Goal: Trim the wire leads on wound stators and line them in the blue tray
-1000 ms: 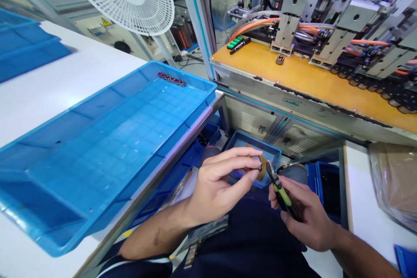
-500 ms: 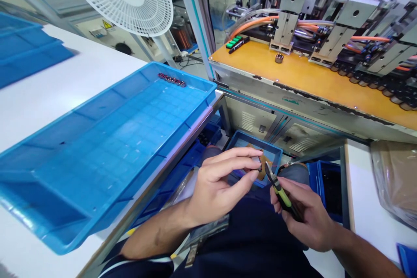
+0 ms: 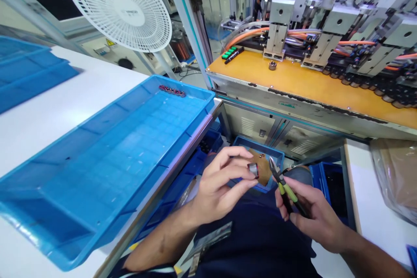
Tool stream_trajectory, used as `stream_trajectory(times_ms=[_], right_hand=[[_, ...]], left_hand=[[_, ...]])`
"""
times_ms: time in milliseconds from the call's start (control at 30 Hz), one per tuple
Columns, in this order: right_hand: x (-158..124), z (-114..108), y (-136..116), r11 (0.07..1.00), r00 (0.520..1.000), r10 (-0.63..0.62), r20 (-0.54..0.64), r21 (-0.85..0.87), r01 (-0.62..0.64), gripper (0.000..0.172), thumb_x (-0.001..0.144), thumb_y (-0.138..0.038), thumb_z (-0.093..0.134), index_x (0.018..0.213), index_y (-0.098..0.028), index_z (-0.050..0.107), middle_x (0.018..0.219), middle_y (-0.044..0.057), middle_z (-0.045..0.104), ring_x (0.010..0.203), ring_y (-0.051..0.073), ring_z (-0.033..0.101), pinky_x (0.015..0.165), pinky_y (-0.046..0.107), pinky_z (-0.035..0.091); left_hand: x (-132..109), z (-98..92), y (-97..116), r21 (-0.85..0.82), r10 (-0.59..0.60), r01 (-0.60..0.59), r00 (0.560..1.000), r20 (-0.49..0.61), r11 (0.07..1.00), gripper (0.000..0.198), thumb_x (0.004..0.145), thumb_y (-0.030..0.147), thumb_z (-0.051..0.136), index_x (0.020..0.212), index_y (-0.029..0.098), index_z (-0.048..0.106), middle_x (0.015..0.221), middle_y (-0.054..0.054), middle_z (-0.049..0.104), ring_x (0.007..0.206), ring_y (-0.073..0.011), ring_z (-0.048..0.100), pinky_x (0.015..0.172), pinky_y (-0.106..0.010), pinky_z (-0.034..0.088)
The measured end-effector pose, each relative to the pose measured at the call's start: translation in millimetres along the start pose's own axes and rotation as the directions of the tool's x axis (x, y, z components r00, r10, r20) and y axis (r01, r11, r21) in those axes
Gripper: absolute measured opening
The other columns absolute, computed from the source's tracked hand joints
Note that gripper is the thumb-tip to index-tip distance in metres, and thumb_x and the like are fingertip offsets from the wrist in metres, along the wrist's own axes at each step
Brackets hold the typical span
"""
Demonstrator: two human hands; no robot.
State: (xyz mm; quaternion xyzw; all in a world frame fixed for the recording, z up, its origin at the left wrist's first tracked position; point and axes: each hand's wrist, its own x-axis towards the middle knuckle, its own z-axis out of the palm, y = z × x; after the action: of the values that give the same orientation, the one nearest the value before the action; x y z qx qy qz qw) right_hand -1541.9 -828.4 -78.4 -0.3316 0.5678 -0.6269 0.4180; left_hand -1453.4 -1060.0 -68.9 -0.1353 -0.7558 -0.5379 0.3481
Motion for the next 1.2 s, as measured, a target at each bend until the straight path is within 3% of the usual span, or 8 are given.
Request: stream_trajectory(times_ms=[67,167,400,800,1200], right_hand=[[-3.2,-2.3,-0.8,0.999,1.000,-0.010,0.006,-0.031,0.010,0.070,0.088,0.001,0.050,0.143,-0.041,0.043,0.106,0.001,0.058,0.086,0.009,0.058,0.083,0.024,0.052],[-9.5,-2.9,-4.6,0.993,0.999,-0.035,0.034,-0.110,0.038,0.081,0.083,0.007,0.045,0.146,-0.043,0.039,0.111,0.002,0.058,0.095,0.011,0.059,0.092,0.027,0.051],[-23.5,4.9,-9.4,0.987,0.991,-0.079,0.112,-0.127,0.093,0.091,0.079,0.009,0.041,0.152,-0.044,0.025,0.128,0.004,0.050,0.120,0.016,0.054,0.113,0.039,0.039],[-9.0,12.5,-14.0,0.992,0.982,-0.105,0.154,-0.048,0.114,0.086,0.082,0.008,0.043,0.152,-0.039,0.026,0.121,0.006,0.051,0.107,0.017,0.055,0.101,0.041,0.046],[-3.3,16.1,-14.7,0.998,0.990,-0.065,0.123,0.019,0.063,0.086,0.081,0.007,0.046,0.148,-0.045,0.034,0.112,0.003,0.056,0.093,0.013,0.056,0.086,0.033,0.050]], left_hand=[[-1.2,-2.0,-3.0,-0.025,0.076,-0.077,0.997,-0.027,0.997,0.047,0.074,-0.010,0.071,0.109,0.019,0.057,0.124,-0.011,0.056,0.100,-0.0195,0.071,0.083,-0.032,0.064],[-3.9,-3.4,-8.0,-0.060,0.136,-0.138,0.990,-0.032,0.989,0.070,0.071,-0.015,0.070,0.125,0.023,0.048,0.123,-0.009,0.060,0.108,-0.0232,0.069,0.087,-0.039,0.065],[-9.1,-1.1,-14.8,-0.041,0.209,-0.212,0.975,-0.070,0.976,0.088,0.070,-0.019,0.067,0.143,0.022,0.041,0.124,-0.011,0.068,0.112,-0.0259,0.068,0.099,-0.051,0.059],[-12.5,-0.8,-11.2,-0.031,0.158,-0.162,0.983,-0.092,0.986,0.081,0.072,-0.014,0.068,0.140,0.023,0.046,0.122,-0.010,0.071,0.109,-0.0246,0.070,0.099,-0.047,0.059],[-13.5,-1.6,-9.1,-0.032,0.098,-0.101,0.991,-0.089,0.994,0.079,0.072,-0.014,0.068,0.137,0.026,0.049,0.121,-0.009,0.071,0.110,-0.0241,0.070,0.099,-0.044,0.059]])
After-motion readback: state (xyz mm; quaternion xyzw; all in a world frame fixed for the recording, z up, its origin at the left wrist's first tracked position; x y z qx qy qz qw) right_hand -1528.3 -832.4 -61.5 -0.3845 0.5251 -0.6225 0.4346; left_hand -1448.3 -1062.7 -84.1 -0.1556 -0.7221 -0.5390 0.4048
